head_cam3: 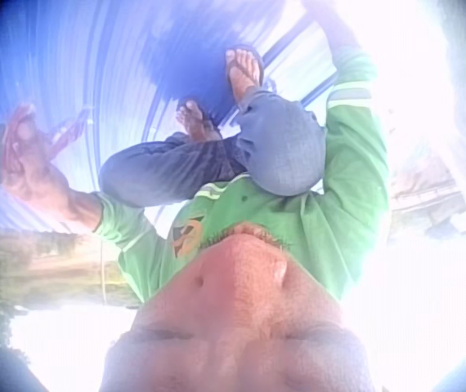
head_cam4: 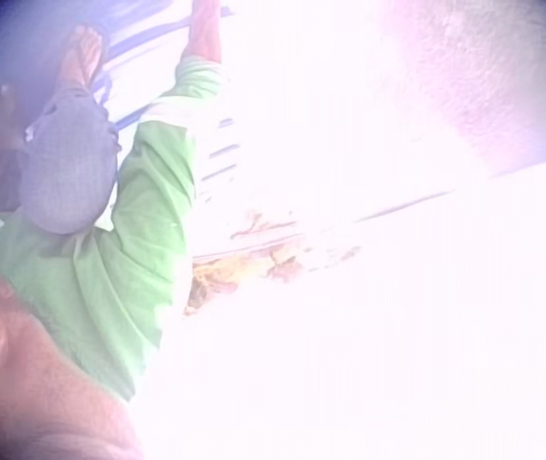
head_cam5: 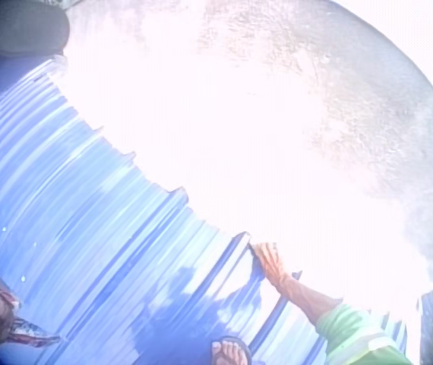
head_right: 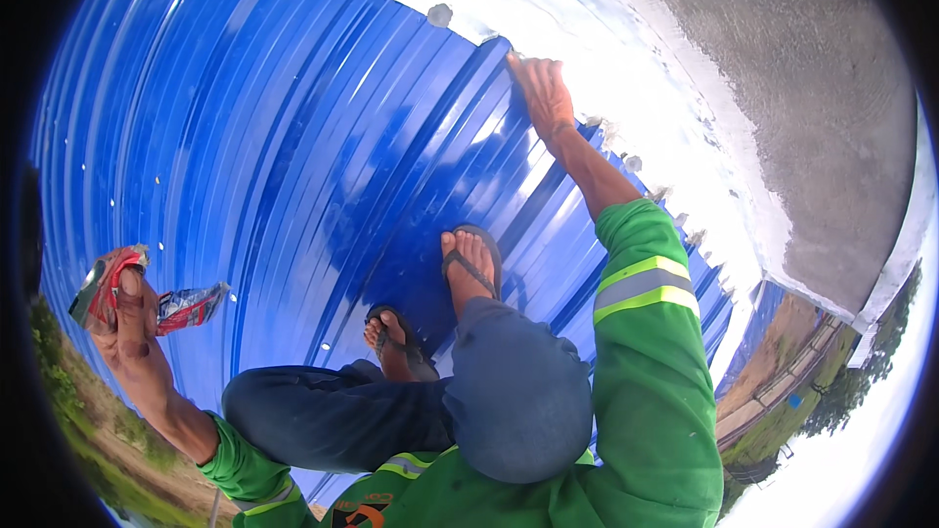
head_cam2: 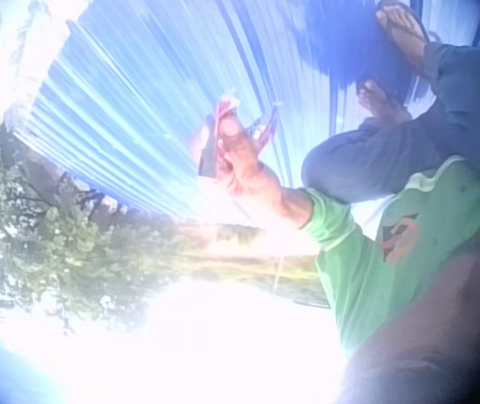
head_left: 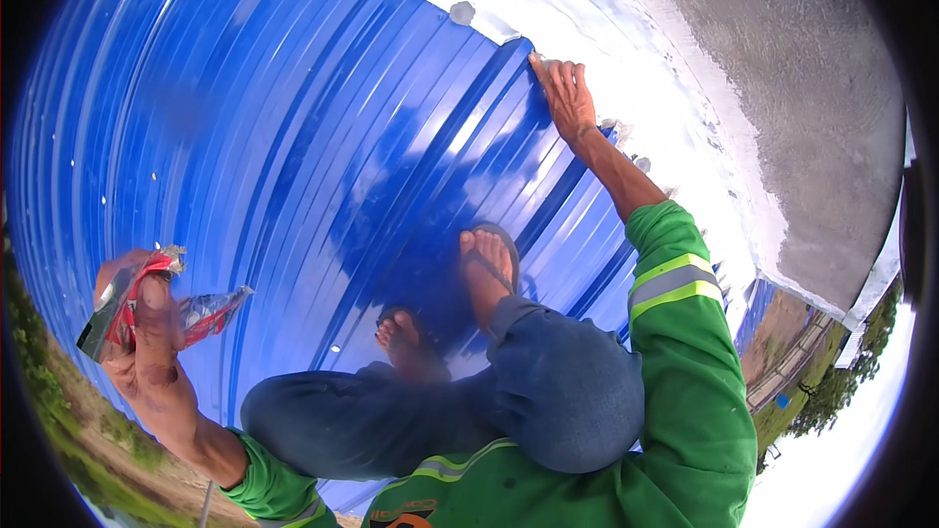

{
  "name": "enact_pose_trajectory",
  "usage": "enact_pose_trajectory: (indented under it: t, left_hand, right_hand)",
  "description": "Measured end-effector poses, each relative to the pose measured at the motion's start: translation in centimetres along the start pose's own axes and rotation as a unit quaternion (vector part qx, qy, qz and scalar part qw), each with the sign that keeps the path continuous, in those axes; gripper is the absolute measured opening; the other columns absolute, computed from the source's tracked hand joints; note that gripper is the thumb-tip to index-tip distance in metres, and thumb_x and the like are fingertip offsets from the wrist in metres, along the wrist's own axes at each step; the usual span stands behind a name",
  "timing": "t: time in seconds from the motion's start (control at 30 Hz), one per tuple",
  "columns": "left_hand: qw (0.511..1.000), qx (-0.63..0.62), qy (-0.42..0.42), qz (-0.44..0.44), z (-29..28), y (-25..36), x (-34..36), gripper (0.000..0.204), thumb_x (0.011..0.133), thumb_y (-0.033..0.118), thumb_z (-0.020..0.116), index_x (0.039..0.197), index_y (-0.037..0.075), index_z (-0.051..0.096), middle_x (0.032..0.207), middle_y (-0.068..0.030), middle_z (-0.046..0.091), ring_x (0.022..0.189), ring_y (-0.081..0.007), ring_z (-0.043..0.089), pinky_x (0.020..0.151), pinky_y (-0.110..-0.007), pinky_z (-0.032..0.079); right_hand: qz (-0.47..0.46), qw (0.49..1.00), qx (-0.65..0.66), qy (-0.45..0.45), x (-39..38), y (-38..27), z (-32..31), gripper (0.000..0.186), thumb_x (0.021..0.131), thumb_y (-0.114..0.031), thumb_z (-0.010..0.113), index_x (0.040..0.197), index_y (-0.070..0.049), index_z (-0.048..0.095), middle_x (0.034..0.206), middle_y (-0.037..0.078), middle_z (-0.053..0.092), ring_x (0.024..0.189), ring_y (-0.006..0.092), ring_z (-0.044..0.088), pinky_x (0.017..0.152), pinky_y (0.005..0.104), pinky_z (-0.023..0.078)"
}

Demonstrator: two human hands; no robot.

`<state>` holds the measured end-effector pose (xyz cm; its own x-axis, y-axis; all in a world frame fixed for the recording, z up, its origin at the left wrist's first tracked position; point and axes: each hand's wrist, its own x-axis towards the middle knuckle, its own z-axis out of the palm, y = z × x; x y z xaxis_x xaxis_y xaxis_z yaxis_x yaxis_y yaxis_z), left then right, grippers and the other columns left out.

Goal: The person applies a sealant to the seam of a blue corrugated metal roof by hand, using a finger to smooth the material along the edge where the roof meets a concrete wall.

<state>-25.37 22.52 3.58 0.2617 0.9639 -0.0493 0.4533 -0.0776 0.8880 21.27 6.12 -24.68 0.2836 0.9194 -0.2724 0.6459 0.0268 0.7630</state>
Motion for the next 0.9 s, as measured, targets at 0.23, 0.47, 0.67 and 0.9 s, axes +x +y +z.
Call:
enact_pose_trajectory:
  t: [0.23, 0.47, 0.67, 0.9]
  left_hand:
    - [1.000, -0.011, -0.003, -0.009, 0.0, -0.2, -0.1, 0.019, 0.092, 0.018, 0.067, 0.095, 0.000, 0.068, 0.093, -0.0002, 0.061, 0.058, -0.0039, 0.036, 0.054, -0.022, 0.027]
    - [0.999, 0.015, 0.039, -0.020, 1.2, 0.0, -0.2, 0.021, 0.093, 0.021, 0.067, 0.099, 0.001, 0.070, 0.087, 0.0011, 0.059, 0.062, -0.0036, 0.038, 0.056, -0.022, 0.028]
    - [0.994, -0.002, -0.068, -0.082, 2.2, 0.7, 0.3, 0.036, 0.095, 0.033, 0.066, 0.110, 0.001, 0.066, 0.068, 0.0010, 0.057, 0.060, -0.0055, 0.044, 0.056, -0.022, 0.031]
    - [0.978, -0.118, -0.156, -0.067, 5.2, -0.5, 2.5, 0.025, 0.095, 0.023, 0.066, 0.107, 0.001, 0.069, 0.083, -0.0066, 0.072, 0.059, -0.0044, 0.052, 0.053, -0.020, 0.038]
  right_hand:
    - [0.013, 1.000, -0.009, 0.015, 0.2, 1.3, 0.7, 0.081, 0.093, -0.019, 0.051, 0.159, -0.016, 0.003, 0.122, 0.012, 0.047, 0.117, 0.0281, 0.042, 0.106, 0.0469, 0.027]
    - [0.144, 0.985, 0.077, -0.050, 0.4, 3.9, 2.9, 0.085, 0.087, -0.019, 0.060, 0.156, -0.004, 0.012, 0.121, 0.015, 0.050, 0.116, 0.0317, 0.045, 0.106, 0.0505, 0.028]
    - [0.203, 0.913, 0.342, 0.086, -2.8, 3.1, -2.5, 0.084, 0.082, -0.004, 0.058, 0.155, -0.002, 0.016, 0.118, 0.019, 0.049, 0.110, 0.0347, 0.046, 0.100, 0.0506, 0.032]
    - [-0.013, 0.526, 0.848, 0.072, -5.6, 3.0, -21.0, 0.072, 0.081, 0.006, 0.051, 0.150, -0.012, 0.039, 0.121, 0.016, 0.051, 0.116, 0.0293, 0.047, 0.104, 0.0393, 0.036]
